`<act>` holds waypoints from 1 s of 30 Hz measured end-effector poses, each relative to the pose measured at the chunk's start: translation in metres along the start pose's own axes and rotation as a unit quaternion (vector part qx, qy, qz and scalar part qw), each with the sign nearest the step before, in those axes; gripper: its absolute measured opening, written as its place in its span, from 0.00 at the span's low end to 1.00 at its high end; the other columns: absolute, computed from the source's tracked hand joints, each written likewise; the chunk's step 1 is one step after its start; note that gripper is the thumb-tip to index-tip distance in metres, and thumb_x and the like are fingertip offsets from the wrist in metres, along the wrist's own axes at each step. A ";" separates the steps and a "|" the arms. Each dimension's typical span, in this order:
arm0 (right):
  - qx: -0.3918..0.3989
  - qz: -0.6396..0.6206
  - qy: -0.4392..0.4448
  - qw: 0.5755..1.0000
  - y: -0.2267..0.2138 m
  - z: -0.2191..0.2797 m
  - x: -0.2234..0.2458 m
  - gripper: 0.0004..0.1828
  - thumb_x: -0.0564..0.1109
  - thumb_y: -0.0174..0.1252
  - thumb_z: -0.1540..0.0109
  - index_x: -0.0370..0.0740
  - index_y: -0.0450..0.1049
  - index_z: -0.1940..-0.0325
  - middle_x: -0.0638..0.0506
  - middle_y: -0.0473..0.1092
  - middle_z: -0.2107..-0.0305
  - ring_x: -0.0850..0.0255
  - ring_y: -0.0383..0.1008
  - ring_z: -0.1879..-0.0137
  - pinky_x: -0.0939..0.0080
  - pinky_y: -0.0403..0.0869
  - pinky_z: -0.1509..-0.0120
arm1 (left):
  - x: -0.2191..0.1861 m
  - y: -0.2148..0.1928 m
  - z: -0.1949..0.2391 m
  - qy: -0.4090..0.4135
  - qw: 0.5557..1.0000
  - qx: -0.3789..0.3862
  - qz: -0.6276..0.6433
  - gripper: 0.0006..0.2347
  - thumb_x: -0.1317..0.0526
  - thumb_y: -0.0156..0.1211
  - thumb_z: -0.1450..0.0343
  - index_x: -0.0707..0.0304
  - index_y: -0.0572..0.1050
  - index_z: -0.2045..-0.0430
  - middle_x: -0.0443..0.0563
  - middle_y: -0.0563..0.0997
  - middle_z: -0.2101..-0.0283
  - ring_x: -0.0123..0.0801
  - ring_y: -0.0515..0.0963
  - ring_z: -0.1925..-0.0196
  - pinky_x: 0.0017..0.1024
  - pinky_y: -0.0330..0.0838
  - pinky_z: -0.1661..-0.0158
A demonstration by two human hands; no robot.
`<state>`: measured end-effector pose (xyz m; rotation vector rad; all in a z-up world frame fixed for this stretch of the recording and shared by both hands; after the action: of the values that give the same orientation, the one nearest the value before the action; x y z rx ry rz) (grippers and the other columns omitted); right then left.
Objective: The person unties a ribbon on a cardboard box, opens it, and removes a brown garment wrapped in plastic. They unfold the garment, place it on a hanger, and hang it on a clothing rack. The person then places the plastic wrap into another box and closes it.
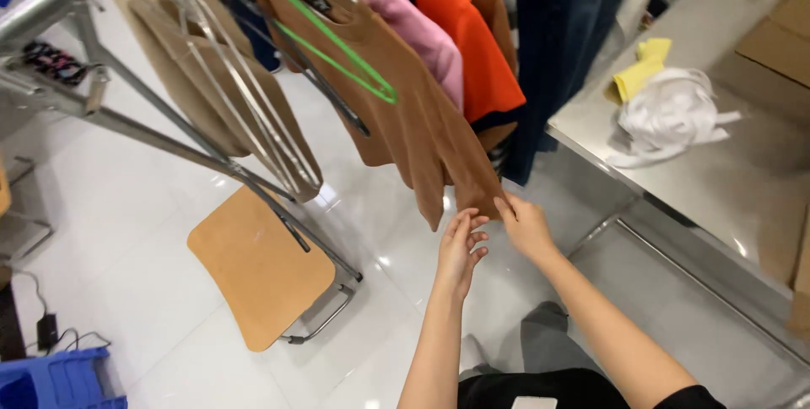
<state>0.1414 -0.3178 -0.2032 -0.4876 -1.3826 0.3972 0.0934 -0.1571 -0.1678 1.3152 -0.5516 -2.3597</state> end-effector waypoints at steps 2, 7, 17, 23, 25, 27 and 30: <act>-0.019 0.011 0.027 0.999 -0.019 0.028 -0.015 0.19 0.51 0.54 0.26 0.39 0.80 0.37 0.39 0.82 0.55 0.43 0.81 0.44 0.45 0.78 0.40 | 0.022 0.012 0.000 -0.025 0.999 0.021 -0.010 0.10 0.54 0.48 0.17 0.53 0.73 0.46 0.46 0.82 0.51 0.25 0.79 0.60 0.21 0.74 0.64; -0.048 -0.044 0.026 0.998 -0.060 0.075 -0.063 0.15 0.48 0.53 0.27 0.46 0.83 0.44 0.47 0.85 0.63 0.55 0.87 0.55 0.51 0.80 0.44 | 0.068 0.046 0.004 -0.065 0.994 0.073 -0.049 0.10 0.55 0.48 0.17 0.56 0.72 0.46 0.47 0.82 0.51 0.26 0.80 0.59 0.22 0.74 0.63; -0.315 -0.252 0.045 0.914 -0.266 0.205 -0.197 0.13 0.41 0.50 0.24 0.36 0.79 0.43 0.37 0.81 0.57 0.53 0.84 0.58 0.56 0.81 0.52 | 0.175 0.186 0.022 -0.103 0.969 0.171 -0.149 0.11 0.55 0.53 0.19 0.57 0.76 0.47 0.47 0.83 0.50 0.25 0.81 0.59 0.22 0.77 0.63; -0.498 -0.274 0.092 0.817 -0.458 0.328 -0.302 0.23 0.36 0.48 0.22 0.27 0.55 0.24 0.29 0.61 0.33 0.47 0.70 0.30 0.48 0.71 0.27 | 0.277 0.291 0.045 -0.080 0.951 0.199 -0.223 0.12 0.55 0.62 0.22 0.57 0.79 0.47 0.46 0.84 0.52 0.23 0.82 0.61 0.19 0.79 0.66; -0.527 -0.320 0.102 0.781 -0.497 0.352 -0.396 0.30 0.37 0.50 0.22 0.26 0.46 0.19 0.28 0.52 0.25 0.48 0.63 0.21 0.48 0.65 0.18 | 0.305 0.310 0.042 -0.062 0.950 0.192 -0.240 0.12 0.56 0.63 0.23 0.56 0.80 0.48 0.46 0.84 0.52 0.24 0.82 0.62 0.19 0.79 0.67; -0.524 -0.398 0.139 0.740 -0.545 0.354 -0.526 0.35 0.46 0.59 0.23 0.34 0.47 0.19 0.50 0.57 0.34 0.69 0.66 0.32 0.62 0.65 0.22 | 0.329 0.330 0.025 -0.006 0.955 0.155 -0.254 0.11 0.58 0.66 0.24 0.56 0.81 0.49 0.45 0.83 0.54 0.25 0.82 0.61 0.18 0.79 0.66; -0.496 -0.488 0.230 0.681 -0.571 0.345 -0.519 0.28 0.51 0.70 0.34 0.51 0.64 0.35 0.67 0.63 0.67 0.75 0.65 0.66 0.79 0.67 0.57 | 0.335 0.361 0.016 0.058 0.954 0.122 -0.269 0.16 0.57 0.66 0.24 0.59 0.77 0.42 0.46 0.79 0.52 0.25 0.80 0.59 0.19 0.79 0.64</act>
<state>-0.2859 -1.0425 -0.2812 -0.5653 -1.0532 -1.3659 -0.0348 -0.6307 -0.2153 1.9052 -0.5095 -2.6730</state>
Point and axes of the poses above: each hand's wrist, its own z-axis away from the middle knuckle, its own y-axis out of the palm, x = y × z, the point moved 3 cm from there along -z, towards the middle knuckle
